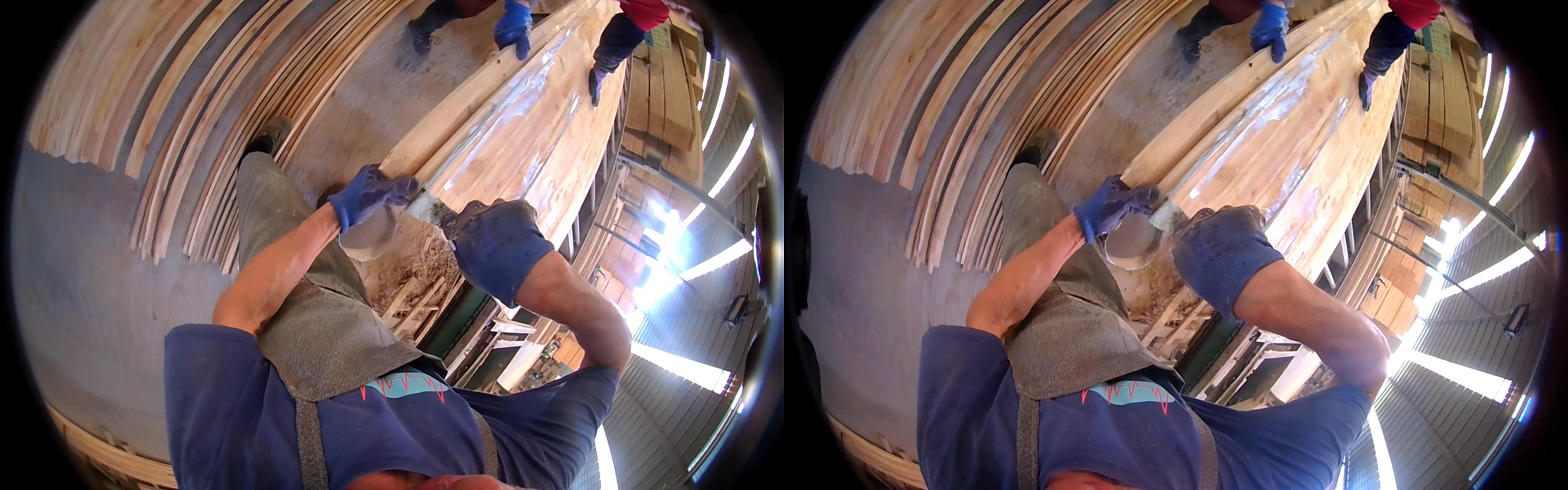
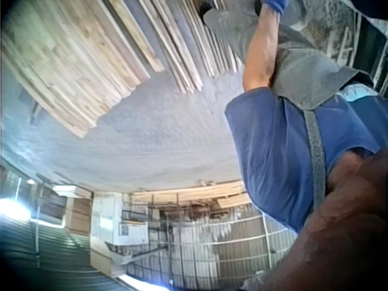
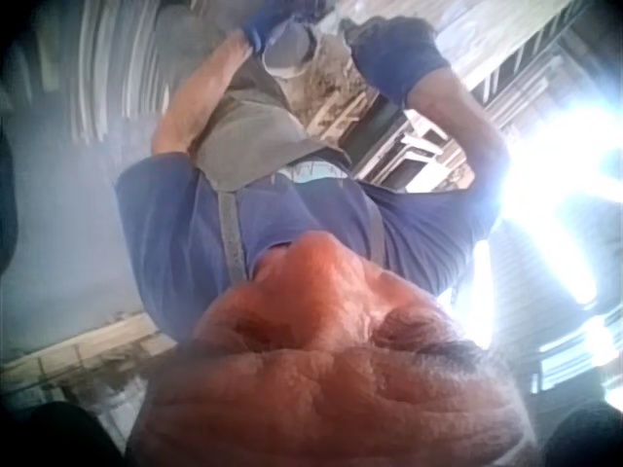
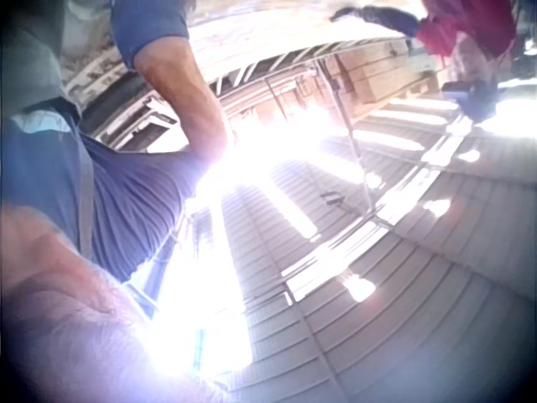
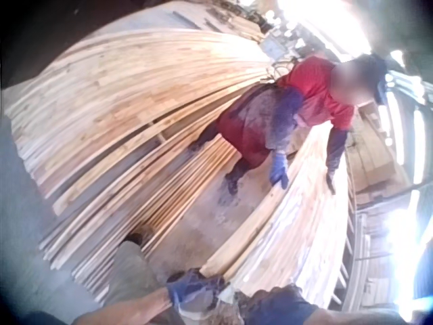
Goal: The person applies a white adhesive to the surface of a wooden plank using a putty knife. They repeatedly scoop the adhesive from a metal container and spread it across the wood in long strokes.
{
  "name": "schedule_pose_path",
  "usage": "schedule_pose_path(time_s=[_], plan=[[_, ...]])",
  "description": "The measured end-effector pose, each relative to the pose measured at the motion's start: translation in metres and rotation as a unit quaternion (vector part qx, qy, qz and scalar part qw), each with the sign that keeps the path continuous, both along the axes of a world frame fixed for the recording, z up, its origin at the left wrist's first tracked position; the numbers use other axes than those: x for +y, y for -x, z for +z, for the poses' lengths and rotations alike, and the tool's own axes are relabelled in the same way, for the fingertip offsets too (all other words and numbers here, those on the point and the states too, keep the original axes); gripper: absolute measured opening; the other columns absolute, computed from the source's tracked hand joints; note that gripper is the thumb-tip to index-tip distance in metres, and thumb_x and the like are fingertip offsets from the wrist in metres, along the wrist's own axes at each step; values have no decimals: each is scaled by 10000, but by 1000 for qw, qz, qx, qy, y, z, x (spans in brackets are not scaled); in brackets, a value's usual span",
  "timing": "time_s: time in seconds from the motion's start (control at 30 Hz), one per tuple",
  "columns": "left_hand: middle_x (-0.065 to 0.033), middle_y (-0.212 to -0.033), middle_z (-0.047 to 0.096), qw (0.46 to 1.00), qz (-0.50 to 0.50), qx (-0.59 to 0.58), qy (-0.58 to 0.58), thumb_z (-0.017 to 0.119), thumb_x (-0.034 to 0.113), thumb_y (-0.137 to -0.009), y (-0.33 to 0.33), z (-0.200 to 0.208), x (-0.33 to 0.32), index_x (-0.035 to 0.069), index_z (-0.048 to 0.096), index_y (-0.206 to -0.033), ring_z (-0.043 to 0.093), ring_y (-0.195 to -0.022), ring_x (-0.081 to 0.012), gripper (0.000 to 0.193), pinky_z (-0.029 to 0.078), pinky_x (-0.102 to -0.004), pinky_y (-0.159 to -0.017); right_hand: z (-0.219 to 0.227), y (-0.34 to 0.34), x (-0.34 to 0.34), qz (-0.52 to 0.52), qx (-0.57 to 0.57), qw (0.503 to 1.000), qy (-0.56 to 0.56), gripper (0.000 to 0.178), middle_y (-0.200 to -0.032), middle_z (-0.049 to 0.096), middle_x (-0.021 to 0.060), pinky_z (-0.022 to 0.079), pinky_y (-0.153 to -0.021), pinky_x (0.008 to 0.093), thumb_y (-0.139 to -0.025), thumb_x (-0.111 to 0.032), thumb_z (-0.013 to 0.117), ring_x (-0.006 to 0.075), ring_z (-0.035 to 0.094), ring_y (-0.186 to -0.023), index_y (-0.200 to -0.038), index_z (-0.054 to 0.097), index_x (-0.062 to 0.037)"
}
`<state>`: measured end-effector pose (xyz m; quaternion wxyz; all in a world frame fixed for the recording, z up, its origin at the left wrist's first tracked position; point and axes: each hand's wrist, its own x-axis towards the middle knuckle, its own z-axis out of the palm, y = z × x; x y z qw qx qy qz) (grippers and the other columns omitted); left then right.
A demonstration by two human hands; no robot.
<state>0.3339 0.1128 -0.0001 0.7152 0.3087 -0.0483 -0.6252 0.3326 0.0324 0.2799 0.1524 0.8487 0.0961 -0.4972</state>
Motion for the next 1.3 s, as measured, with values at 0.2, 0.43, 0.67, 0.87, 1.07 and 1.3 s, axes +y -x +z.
schedule_pose_path(time_s=[0.2, 0.43, 0.67, 0.87, 1.07, 1.3], plan=[[-122, -1010, 688, 998, -16, -15, -61, 756, 287, -861, -4, 6, 3, -56, 594, -1179, 661, -865, -177, 495, 514, -283, -752, 31, 2, -47, -52, -95, 976, 187, 203, -788, 662, 94, 503, -558, 422, -905, -224, 524, 251, 687, -704, -923, 658, -73], [-99, -987, 686, 987, -23, -145, -62, 716, 202, -895, -21, 29, 3, 2, 591, -1212, 654, -825, -124, 396, 542, -275, -711, 33, 38, -130, -227, -393, 889, 63, 206, -945, 714, 54, 563, -714, 358, -854, -204, 687, 286, 696, -782, -1055, 718, -172], [-78, -954, 669, 996, 23, 3, -84, 667, 321, -904, -11, 19, 2, -12, 614, -1129, 665, -765, -141, 406, 512, -253, -633, -2, 8, -175, -184, -319, 928, -59, 232, -910, 679, 80, 552, -732, 363, -844, -137, 649, 294, 665, -790, -1056, 711, -209], [-29, -835, 632, 993, -15, 39, -112, 640, 308, -915, -16, 16, 4, -8, 626, -1090, 648, -723, -111, 361, 479, -242, -580, 1, -31, -186, -147, -162, 973, 70, 212, -987, 697, 71, 550, -770, 412, -877, -219, 548, 305, 683, -856, -1020, 704, -217], [5, -773, 611, 991, -3, 24, -131, 647, 326, -917, -17, 10, -2, 13, 637, -1060, 554, -638, -63, 344, 459, -238, -560, -2, -38, -261, -135, -114, 954, 244, 232, -1024, 696, 79, 539, -800, 406, -865, -246, 567, 287, 681, -917, -1042, 716, -219], [-10, -836, 598, 984, -89, 47, -146, 635, 301, -938, -15, -14, 5, 40, 629, -1019, 585, -699, -119, 273, 471, -275, -561, 13, 18, -308, -351, -325, 860, 179, 267, -1013, 711, 74, 532, -787, 417, -940, -333, 527, 289, 675, -912, -1131, 687, -238]])
